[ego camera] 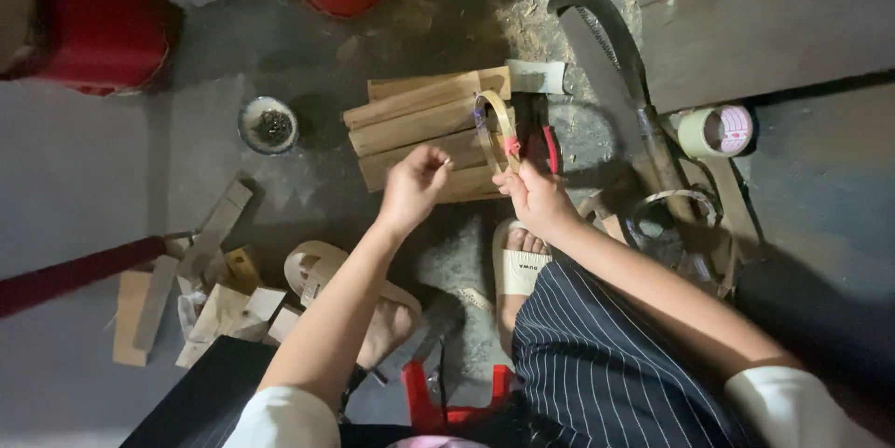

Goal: Shaping and shaving thin wooden slats using a curved hand blade in a workshop environment.

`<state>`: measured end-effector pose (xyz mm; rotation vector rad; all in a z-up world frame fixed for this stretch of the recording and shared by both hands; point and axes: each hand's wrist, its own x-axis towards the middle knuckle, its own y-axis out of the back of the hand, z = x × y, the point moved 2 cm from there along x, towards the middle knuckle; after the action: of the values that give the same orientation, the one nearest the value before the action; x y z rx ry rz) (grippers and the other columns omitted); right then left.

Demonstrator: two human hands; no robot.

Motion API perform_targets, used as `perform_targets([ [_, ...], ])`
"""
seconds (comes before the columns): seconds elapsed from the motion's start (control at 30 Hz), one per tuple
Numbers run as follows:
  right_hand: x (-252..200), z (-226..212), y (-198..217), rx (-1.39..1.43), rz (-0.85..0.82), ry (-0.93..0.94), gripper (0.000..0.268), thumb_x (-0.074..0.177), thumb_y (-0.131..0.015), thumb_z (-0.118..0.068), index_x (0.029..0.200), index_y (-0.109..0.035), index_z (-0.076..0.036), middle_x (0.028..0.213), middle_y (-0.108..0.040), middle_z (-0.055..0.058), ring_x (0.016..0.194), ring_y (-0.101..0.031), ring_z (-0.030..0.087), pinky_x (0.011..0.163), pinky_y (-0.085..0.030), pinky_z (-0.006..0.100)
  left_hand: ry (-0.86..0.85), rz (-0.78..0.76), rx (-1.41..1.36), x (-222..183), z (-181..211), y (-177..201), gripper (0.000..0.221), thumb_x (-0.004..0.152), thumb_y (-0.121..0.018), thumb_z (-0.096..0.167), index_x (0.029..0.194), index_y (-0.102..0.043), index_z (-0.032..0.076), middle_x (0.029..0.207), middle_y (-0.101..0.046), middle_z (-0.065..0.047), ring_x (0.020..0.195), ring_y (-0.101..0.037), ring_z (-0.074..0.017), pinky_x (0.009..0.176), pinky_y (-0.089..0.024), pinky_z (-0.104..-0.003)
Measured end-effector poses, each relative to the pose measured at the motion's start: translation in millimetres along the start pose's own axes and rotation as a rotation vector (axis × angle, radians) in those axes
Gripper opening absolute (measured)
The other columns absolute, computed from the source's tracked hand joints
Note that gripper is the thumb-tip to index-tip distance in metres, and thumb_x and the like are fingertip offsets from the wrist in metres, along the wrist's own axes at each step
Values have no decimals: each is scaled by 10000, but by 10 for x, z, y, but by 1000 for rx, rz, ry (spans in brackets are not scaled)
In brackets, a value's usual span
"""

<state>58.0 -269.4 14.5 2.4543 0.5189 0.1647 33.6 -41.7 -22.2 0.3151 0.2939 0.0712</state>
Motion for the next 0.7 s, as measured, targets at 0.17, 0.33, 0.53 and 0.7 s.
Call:
perform_targets([
  [0.17, -27, 115, -22, 83, -23, -53, 196, 1061, -505, -161, 954, -613, -37, 876, -789, 127, 780, -772, 287, 663, -620, 398, -91, 17, 189, 309, -84, -342, 151, 878, -756, 108, 1023, -732, 147, 916, -765, -71, 932, -746, -309, 817, -592, -422],
  [0.33, 46, -63, 83, 110, -44, -93, 176, 1065, -479, -140, 1055, -601, -14, 905, -786, 165, 796, -773, 308, 692, -624, 441, -93, 27, 360, 380, 149, -465, 115, 917, -731, 205, 1031, -743, 209, 934, -778, -28, 932, -756, -269, 812, -598, -417],
  [0.53, -23, 139, -19, 137, -38, -94, 170, 1066, -495, -133, 1060, -616, -13, 897, -782, 167, 788, -774, 302, 681, -624, 430, -183, 90, 338, 395, 238, -548, 91, 923, -715, 141, 1008, -747, 155, 888, -749, -72, 898, -740, -318, 785, -595, -427],
  [0.7, -55, 191, -29, 76, -88, -85, 184, 1065, -493, -168, 1016, -599, -26, 904, -792, 143, 814, -779, 281, 713, -628, 427, -232, 142, 533, 333, 461, -547, 109, 894, -745, 246, 1003, -749, 241, 856, -696, -15, 885, -712, -250, 788, -585, -389],
])
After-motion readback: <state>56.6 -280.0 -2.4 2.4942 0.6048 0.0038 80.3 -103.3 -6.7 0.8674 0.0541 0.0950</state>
